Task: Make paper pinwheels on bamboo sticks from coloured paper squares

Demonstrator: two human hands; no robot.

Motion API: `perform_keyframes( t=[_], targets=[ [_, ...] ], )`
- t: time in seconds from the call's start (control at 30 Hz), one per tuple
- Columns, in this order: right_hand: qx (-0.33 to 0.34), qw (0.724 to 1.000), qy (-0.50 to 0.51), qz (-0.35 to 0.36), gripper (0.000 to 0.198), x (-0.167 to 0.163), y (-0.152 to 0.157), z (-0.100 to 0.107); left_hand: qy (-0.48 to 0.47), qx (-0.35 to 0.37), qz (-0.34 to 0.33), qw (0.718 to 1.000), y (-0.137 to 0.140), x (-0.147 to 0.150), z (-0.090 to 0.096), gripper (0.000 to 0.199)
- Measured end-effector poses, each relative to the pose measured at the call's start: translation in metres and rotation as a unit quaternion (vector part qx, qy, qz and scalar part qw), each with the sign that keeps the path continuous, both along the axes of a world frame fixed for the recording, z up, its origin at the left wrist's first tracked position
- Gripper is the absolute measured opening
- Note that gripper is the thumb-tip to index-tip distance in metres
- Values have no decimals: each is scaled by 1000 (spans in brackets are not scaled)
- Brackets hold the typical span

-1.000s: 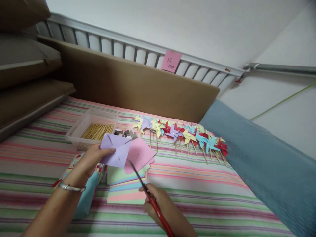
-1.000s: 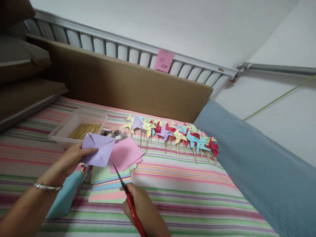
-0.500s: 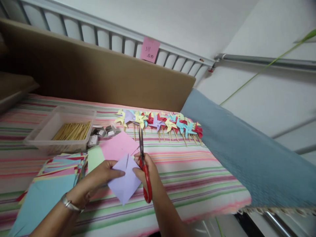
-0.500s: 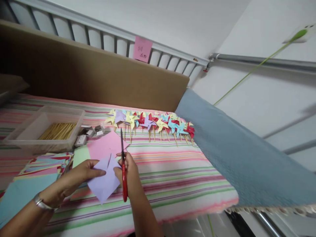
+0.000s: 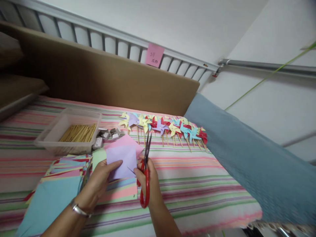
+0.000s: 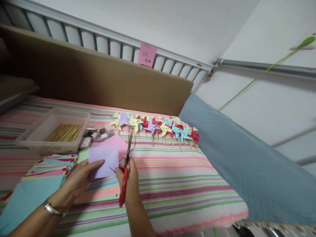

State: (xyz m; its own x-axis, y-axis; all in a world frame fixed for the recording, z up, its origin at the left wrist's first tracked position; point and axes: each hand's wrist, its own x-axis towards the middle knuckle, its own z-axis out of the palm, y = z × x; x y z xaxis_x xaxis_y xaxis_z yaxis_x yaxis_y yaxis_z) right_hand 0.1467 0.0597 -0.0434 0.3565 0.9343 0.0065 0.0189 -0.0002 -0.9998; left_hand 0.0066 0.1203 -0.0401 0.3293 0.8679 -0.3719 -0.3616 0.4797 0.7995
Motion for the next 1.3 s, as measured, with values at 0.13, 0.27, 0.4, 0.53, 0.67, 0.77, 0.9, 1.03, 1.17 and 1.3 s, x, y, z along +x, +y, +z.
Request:
perform_keyframes(
  t=[0.13, 0.27, 0.4, 0.53, 0.67, 0.77, 0.9, 1.03, 1.17, 1.3],
  targets=[
    [-89, 985, -43, 142, 44, 0, -11, -3, 88, 40, 55, 994, 25, -30, 10, 34],
    [-145, 957, -92, 235, 40, -1, -23, -2, 111, 41, 59, 991, 34, -50, 21, 31],
    [-180, 946, -109, 248, 40, -2, -28, 2, 114, 57, 38, 991, 35, -56, 26, 29],
    [-195, 945, -110, 237, 35, -5, -31, 8, 110, 59, 31, 992, 35, -56, 24, 28],
    [-201, 947, -105, 228, 33, -7, -33, 12, 109, 50, 26, 992, 34, -53, 25, 26],
    [-204, 949, -101, 220, 33, -8, -32, 12, 106, 38, 20, 993, 33, -51, 25, 27],
    [-206, 950, -92, 216, 34, -8, -31, 8, 99, 34, 15, 994, 32, -49, 24, 32],
    [-208, 950, -90, 215, 35, -9, -31, 7, 101, 35, 12, 994, 32, -49, 23, 36],
    [-213, 949, -89, 213, 35, -8, -30, 8, 106, 35, 13, 994, 32, -48, 24, 37],
    [-216, 946, -89, 225, 34, -7, -30, 8, 107, 37, 21, 993, 31, -49, 25, 38]
  ],
)
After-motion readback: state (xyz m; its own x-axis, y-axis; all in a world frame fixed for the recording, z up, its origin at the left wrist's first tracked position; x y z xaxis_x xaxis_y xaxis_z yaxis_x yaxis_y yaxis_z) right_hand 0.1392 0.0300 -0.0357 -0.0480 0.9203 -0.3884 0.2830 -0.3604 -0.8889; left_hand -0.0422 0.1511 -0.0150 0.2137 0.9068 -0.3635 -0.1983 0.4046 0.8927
